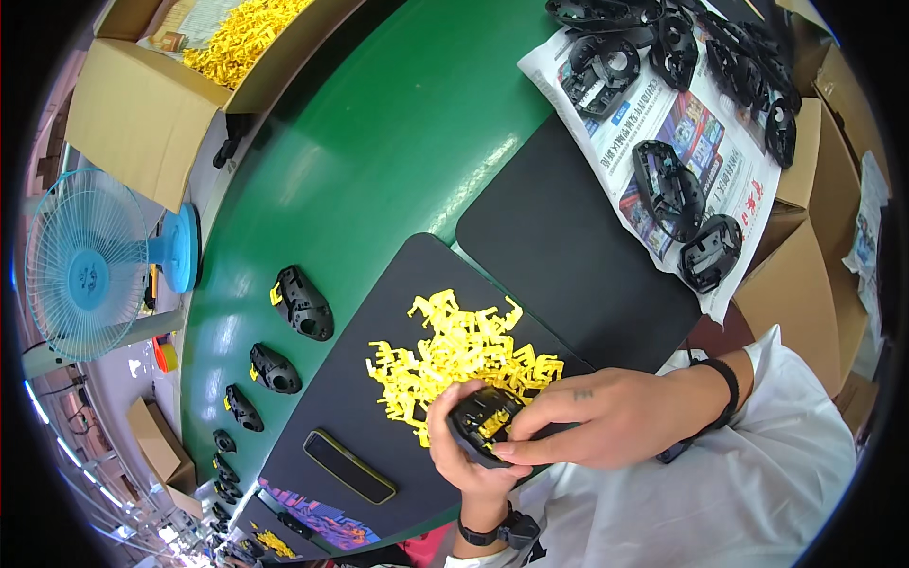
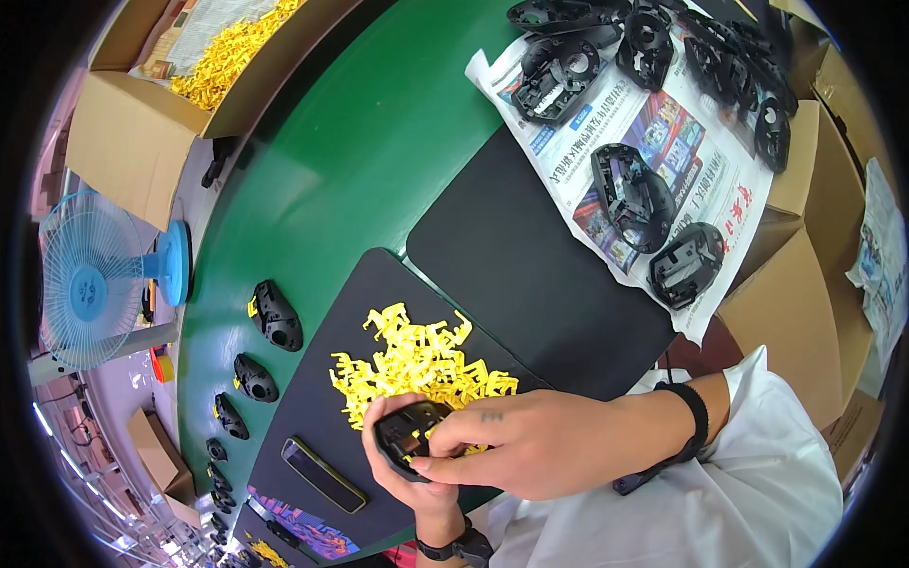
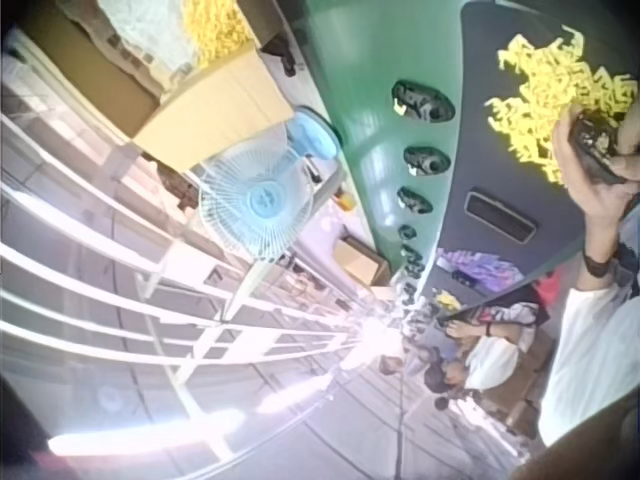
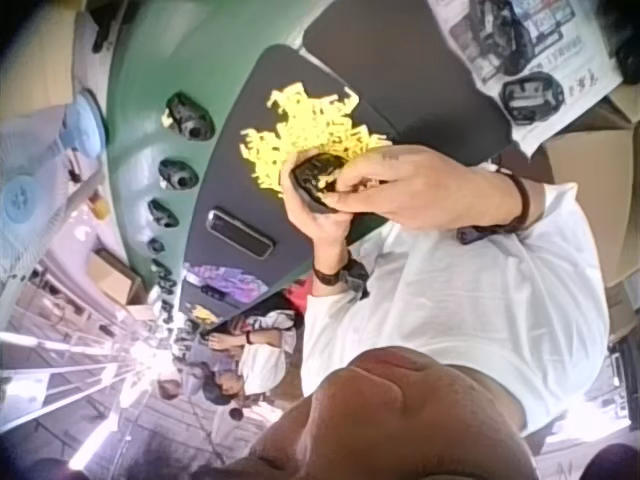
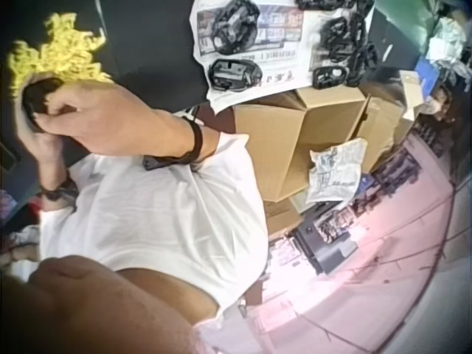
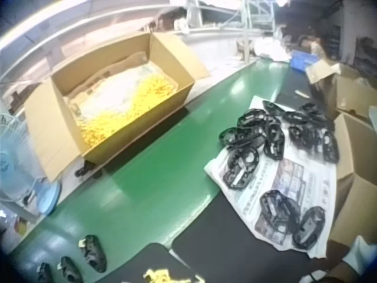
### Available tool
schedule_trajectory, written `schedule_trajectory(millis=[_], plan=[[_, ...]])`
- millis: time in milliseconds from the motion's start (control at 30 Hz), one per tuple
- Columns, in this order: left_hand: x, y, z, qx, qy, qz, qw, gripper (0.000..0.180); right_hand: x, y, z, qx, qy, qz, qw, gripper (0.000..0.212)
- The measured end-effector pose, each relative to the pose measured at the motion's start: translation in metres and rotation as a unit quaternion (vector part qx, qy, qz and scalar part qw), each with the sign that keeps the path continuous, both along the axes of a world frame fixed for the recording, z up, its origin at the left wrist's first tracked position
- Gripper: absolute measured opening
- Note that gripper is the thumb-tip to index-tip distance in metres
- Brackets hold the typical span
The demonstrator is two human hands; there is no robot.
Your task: Assemble small plastic components into electronic device housings at a factory workstation.
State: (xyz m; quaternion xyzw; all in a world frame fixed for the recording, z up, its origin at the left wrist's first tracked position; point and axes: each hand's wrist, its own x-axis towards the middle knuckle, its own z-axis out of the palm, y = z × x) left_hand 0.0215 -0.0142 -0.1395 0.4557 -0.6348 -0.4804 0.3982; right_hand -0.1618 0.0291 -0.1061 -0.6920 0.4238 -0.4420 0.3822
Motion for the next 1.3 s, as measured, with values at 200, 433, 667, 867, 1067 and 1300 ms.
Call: schedule_trajectory(millis=[200,433,667,867,1067,1300], plan=[[-0.002,-0.014,-0.012,-0.171,0.098,0.026,0.980,0.044,0.003,-0.001,0.008,-0.074,0.055,-0.003,0.996,0.048],[-0.001,-0.026,-0.009,-0.194,0.017,-0.077,0.978,0.045,-0.021,0.000,0.014,-0.062,0.053,0.007,0.997,0.047],[-0.015,-0.060,-0.001,-0.233,-0.047,-0.237,0.942,0.053,-0.069,0.001,0.021,0.107,-0.064,0.121,0.985,0.063],[-0.063,-0.121,0.025,-0.164,-0.049,-0.470,0.866,0.085,-0.111,0.023,0.020,0.078,-0.078,0.032,0.993,0.049],[-0.052,-0.193,-0.021,0.264,0.232,-0.167,0.921,0.059,-0.221,0.039,0.020,0.102,0.438,-0.454,0.769,0.040],[0.014,-0.253,-0.054,0.009,-0.079,-0.033,0.996,0.058,-0.303,0.028,-0.020,0.151,0.561,-0.474,0.661,0.026]])
